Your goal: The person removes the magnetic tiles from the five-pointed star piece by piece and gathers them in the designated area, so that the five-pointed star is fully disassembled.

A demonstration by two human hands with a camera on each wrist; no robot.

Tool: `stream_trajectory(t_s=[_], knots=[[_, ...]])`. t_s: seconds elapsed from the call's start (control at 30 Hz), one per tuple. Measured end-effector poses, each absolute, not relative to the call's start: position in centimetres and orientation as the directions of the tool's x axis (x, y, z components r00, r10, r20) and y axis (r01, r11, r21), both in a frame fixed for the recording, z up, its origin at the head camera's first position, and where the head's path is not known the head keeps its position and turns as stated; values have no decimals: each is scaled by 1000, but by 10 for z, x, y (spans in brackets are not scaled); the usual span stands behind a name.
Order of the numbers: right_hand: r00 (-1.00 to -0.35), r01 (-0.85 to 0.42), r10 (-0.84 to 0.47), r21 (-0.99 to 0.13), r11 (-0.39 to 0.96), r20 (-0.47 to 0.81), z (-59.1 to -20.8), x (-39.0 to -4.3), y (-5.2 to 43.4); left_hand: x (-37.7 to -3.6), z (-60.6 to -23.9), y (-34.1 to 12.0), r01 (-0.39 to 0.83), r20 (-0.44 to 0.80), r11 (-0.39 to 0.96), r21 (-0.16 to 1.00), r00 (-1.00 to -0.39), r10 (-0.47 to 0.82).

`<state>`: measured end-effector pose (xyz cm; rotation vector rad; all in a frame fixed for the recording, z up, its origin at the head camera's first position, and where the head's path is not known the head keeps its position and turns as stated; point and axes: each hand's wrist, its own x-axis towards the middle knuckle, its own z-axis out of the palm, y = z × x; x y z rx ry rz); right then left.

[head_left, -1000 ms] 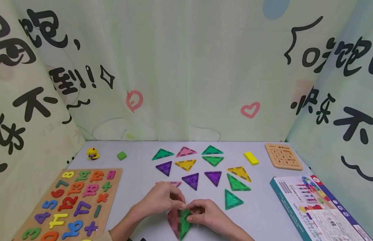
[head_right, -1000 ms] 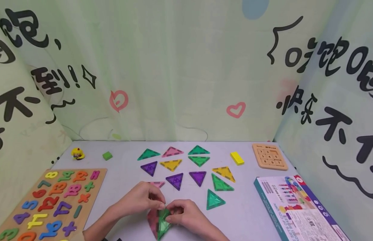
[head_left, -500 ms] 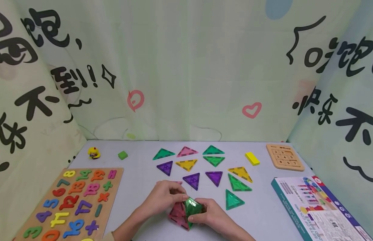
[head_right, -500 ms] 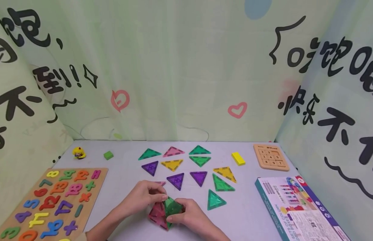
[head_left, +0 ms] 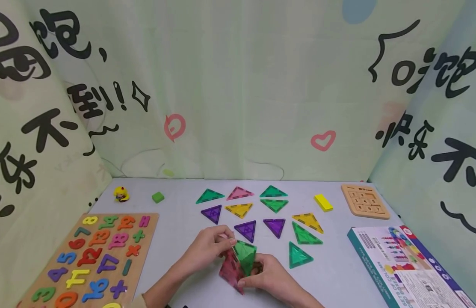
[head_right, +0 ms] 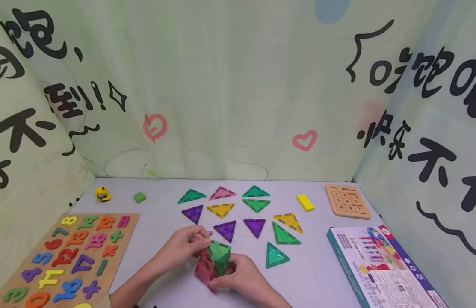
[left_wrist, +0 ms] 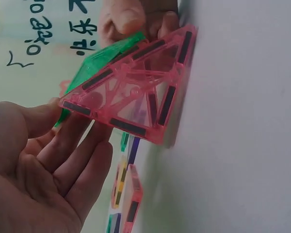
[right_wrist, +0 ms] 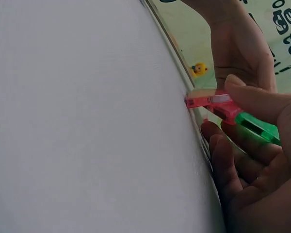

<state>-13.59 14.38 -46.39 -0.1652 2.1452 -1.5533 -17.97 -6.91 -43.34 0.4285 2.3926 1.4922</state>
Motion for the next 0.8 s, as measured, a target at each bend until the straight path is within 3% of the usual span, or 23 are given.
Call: stream_trajectory(t_s=[0.27,0.5,0.8], knots=[[-929,70,-300,-900,430,-216,-464,-130,134,-181,-434,-74,-9,-131,288,957,-904,407],[-941,80,-256,-883,463,-220,-461,-130,127,-186,-434,-81,-47,-140,219,975,-892,429],[-925,148,-256,-887,437,-280,-463,-132,130,-206,-435,-112,-44,-88,177,983,-965,249]])
